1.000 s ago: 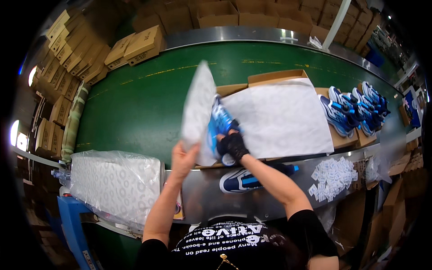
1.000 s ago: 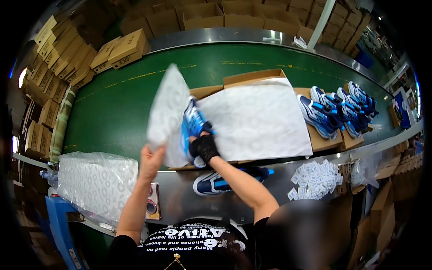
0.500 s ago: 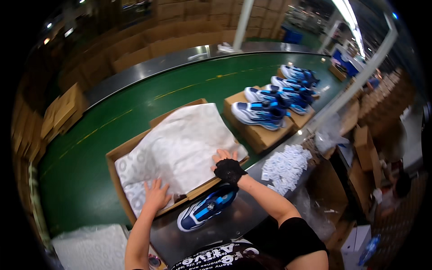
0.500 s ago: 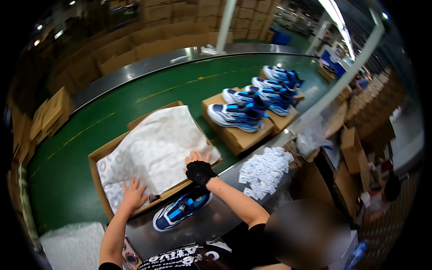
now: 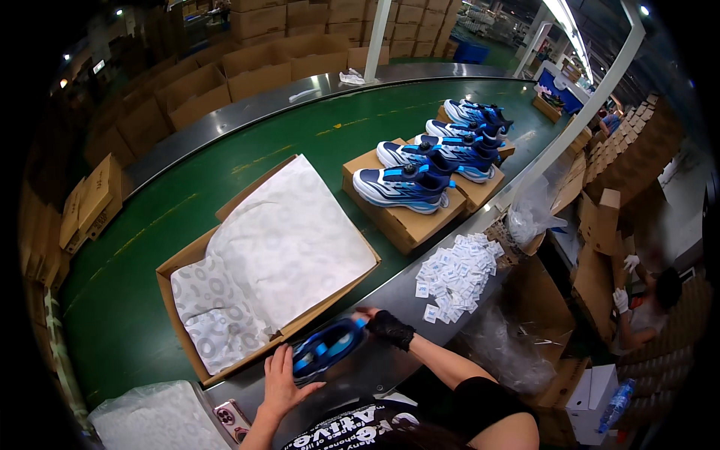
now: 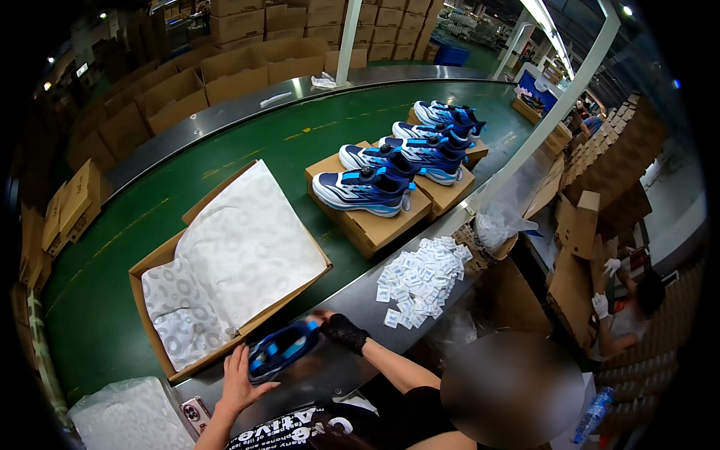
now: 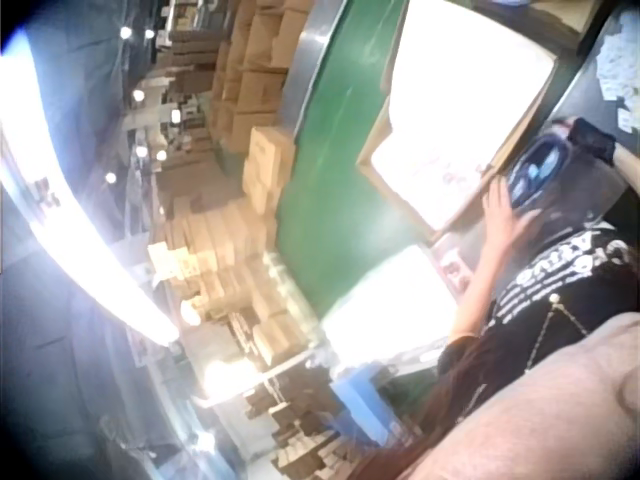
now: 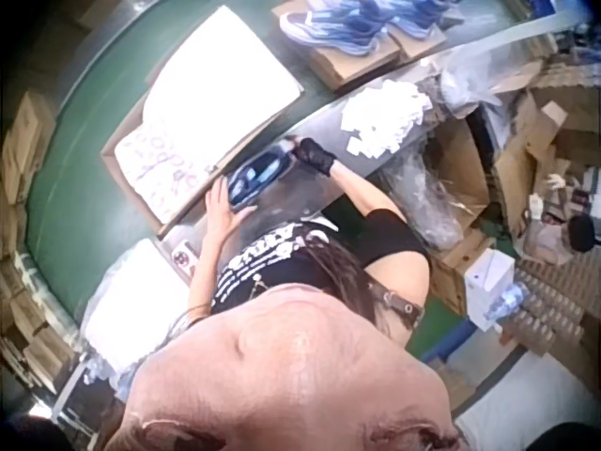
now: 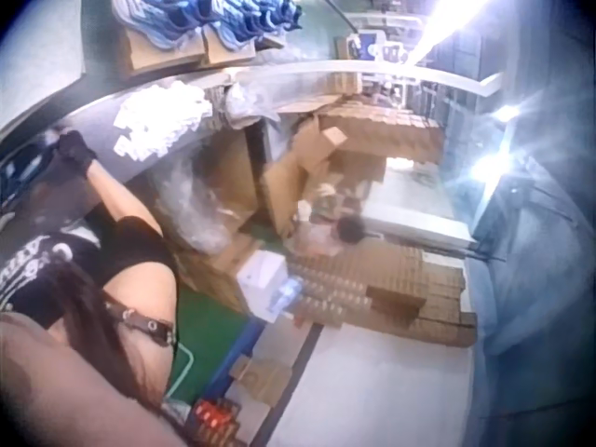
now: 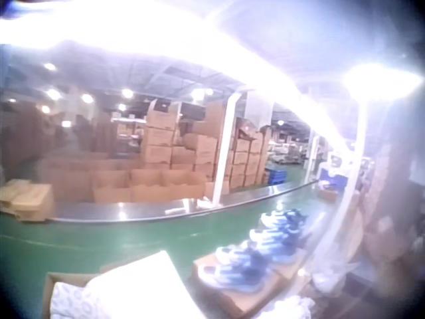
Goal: The person packs shoes into boxes by placing a pair of blue and white sneakers onto tissue paper in a box, folding the paper over them, and closing the box before placing it on a stack.
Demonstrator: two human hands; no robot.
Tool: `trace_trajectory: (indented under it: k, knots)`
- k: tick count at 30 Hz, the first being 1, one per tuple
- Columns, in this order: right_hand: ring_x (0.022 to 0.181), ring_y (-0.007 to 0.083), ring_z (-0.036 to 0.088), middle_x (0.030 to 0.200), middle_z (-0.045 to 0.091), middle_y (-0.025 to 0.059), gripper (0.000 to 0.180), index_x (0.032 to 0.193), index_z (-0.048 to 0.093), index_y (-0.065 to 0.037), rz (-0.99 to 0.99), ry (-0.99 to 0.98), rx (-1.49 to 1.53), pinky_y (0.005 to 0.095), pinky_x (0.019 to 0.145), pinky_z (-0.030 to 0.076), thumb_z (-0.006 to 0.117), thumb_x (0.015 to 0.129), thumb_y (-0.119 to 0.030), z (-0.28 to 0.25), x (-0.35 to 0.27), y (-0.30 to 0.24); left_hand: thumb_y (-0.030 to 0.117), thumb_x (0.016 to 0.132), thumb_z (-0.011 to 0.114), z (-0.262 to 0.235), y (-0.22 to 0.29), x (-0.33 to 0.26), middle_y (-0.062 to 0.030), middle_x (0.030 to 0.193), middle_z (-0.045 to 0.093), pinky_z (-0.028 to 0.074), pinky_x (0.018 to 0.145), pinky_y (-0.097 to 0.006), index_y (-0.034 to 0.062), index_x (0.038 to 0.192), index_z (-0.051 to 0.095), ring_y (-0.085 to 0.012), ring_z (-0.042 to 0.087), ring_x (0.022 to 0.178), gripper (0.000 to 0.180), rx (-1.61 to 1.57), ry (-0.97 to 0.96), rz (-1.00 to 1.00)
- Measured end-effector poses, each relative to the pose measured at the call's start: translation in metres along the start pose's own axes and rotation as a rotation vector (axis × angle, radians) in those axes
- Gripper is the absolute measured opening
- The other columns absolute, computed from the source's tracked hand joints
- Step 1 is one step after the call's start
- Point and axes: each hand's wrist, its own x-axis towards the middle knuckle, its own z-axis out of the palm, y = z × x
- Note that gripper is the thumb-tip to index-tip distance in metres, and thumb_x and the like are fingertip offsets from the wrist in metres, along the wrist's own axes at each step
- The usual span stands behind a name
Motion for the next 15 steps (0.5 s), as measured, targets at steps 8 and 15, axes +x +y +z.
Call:
trace_trajectory:
  k: [8, 15]
  knots:
    - [0.065, 0.006, 0.048, 0.083, 0.054, 0.0024, 0.04, 0.118, 0.045, -0.004, -0.188, -0.432, 0.35, 0.0196, 0.058, 0.042, 0.052, 0.084, -0.023, 0.015, -0.026, -0.091, 0.017, 0.049, 0.077, -0.026, -0.009, -0.024, -0.0068, 0.097, 0.055, 0.045, 0.073, -0.029, 0.0012, 0.112, 0.044, -0.0207, 0.055, 0.082, 0.074, -1.029, 0.021, -0.745]
    - [0.086, 0.0113, 0.054, 0.096, 0.057, 0.0067, 0.035, 0.115, 0.047, -0.002, -0.074, -0.424, 0.067, 0.0243, 0.077, 0.045, 0.054, 0.083, -0.016, 0.038, -0.005, -0.089, 0.019, 0.062, 0.068, -0.052, -0.08, -0.027, -0.0001, 0.081, 0.052, 0.041, 0.053, -0.022, 0.0034, 0.107, 0.045, -0.0102, 0.05, 0.064, 0.053, -0.996, 0.699, -0.667]
